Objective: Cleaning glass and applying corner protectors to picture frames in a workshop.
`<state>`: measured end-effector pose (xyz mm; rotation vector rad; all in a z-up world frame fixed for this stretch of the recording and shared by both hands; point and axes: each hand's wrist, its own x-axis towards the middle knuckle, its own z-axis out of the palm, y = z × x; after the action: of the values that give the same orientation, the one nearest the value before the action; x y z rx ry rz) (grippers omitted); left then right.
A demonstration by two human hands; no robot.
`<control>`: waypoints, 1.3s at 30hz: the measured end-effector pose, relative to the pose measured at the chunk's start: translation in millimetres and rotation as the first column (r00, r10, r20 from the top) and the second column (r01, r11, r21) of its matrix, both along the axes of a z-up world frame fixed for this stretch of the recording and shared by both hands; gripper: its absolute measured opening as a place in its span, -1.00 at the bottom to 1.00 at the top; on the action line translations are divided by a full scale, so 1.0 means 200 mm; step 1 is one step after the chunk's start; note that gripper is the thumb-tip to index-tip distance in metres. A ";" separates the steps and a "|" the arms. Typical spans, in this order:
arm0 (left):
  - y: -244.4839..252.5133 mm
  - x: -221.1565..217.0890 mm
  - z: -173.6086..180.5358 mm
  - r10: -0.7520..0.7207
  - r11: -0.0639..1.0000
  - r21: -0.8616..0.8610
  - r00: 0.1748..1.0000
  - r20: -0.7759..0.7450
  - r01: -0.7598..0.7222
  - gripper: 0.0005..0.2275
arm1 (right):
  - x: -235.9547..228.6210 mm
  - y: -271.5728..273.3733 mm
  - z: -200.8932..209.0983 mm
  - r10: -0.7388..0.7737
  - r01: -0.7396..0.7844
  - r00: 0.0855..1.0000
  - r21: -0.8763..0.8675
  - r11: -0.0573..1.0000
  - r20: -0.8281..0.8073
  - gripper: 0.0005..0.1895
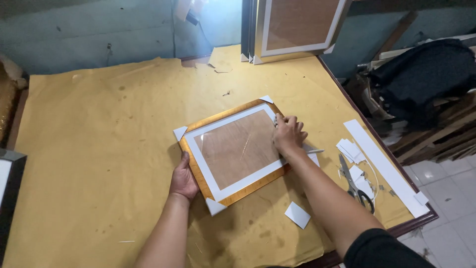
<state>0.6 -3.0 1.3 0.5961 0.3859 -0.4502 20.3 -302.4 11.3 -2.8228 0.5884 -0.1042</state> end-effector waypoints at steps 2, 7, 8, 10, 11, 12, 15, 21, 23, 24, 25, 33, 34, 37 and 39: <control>-0.02 -0.02 0.04 0.007 1.000 0.000 1.000 -0.007 -0.007 -0.74 | -0.06 0.20 0.09 0.022 -0.021 1.000 0.028 0.999 -0.010 -0.60; 0.01 0.02 -0.03 0.000 1.000 0.012 1.000 -0.013 0.000 -0.74 | -0.38 0.78 0.33 0.465 -0.464 0.880 -0.027 0.885 0.094 -0.62; 0.00 0.02 -0.03 0.004 1.000 -0.031 0.999 -0.033 -0.005 -0.76 | -0.44 0.81 0.38 0.589 -0.594 0.800 0.011 0.804 0.115 -0.57; -0.01 0.01 -0.01 0.004 0.997 -0.071 0.999 -0.051 -0.007 -0.78 | -0.42 0.74 0.39 0.696 -0.708 0.703 0.043 0.705 0.146 -0.50; -0.01 0.00 0.02 -0.012 0.999 -0.035 0.999 -0.041 0.011 -0.75 | -0.35 0.65 0.34 0.587 -0.592 0.804 0.027 0.806 0.096 -0.59; -0.01 -0.01 0.05 -0.027 1.000 -0.001 0.999 -0.033 0.026 -0.72 | -0.28 0.55 0.30 0.464 -0.464 0.885 0.002 0.886 0.049 -0.66; -0.02 -0.02 0.10 -0.014 1.000 0.000 1.000 -0.012 0.014 -0.72 | -0.05 0.13 0.08 0.104 -0.104 0.995 -0.105 0.989 -0.001 -0.62; -0.01 -0.02 0.07 0.001 1.000 0.008 1.000 -0.015 -0.001 -0.74 | -0.13 0.51 0.01 0.196 -0.199 0.957 0.006 0.980 -0.214 -0.61; -0.03 -0.03 0.16 -0.007 1.000 -0.018 1.000 -0.020 0.007 -0.77 | -0.39 0.73 0.26 0.486 -0.485 0.874 0.051 0.873 -0.013 -0.55; -0.04 -0.04 0.20 -0.015 0.999 -0.045 0.999 -0.030 0.014 -0.80 | -0.52 0.83 0.38 0.711 -0.728 0.677 0.033 0.684 0.189 -0.49; -0.02 -0.02 0.13 -0.014 0.999 -0.042 0.999 -0.030 0.013 -0.80 | -0.48 0.78 0.34 0.712 -0.729 0.676 0.035 0.684 0.191 -0.49; -0.01 0.00 0.05 -0.019 0.999 0.028 0.999 -0.036 0.020 -0.72 | -0.06 0.13 0.06 -0.100 0.100 0.994 0.014 0.995 0.034 -0.59; -0.01 0.01 0.06 -0.018 0.999 0.030 0.999 -0.031 0.019 -0.72 | -0.07 0.24 0.10 -0.099 0.098 0.994 0.016 0.995 0.039 -0.59; 0.00 0.00 0.01 -0.003 1.000 0.014 0.999 -0.049 0.003 -0.72 | -0.21 0.59 0.15 -0.004 0.017 0.994 0.122 0.992 -0.107 -0.54; 0.02 0.05 -0.09 -0.005 1.000 0.016 0.999 -0.040 0.006 -0.71 | -0.35 0.81 0.12 0.580 -0.574 0.769 -0.111 0.812 0.268 -0.63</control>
<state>10.4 1.4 -16.2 0.6045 0.4260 -0.4648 -50.6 -140.8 35.6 -2.7888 -0.3632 -0.3986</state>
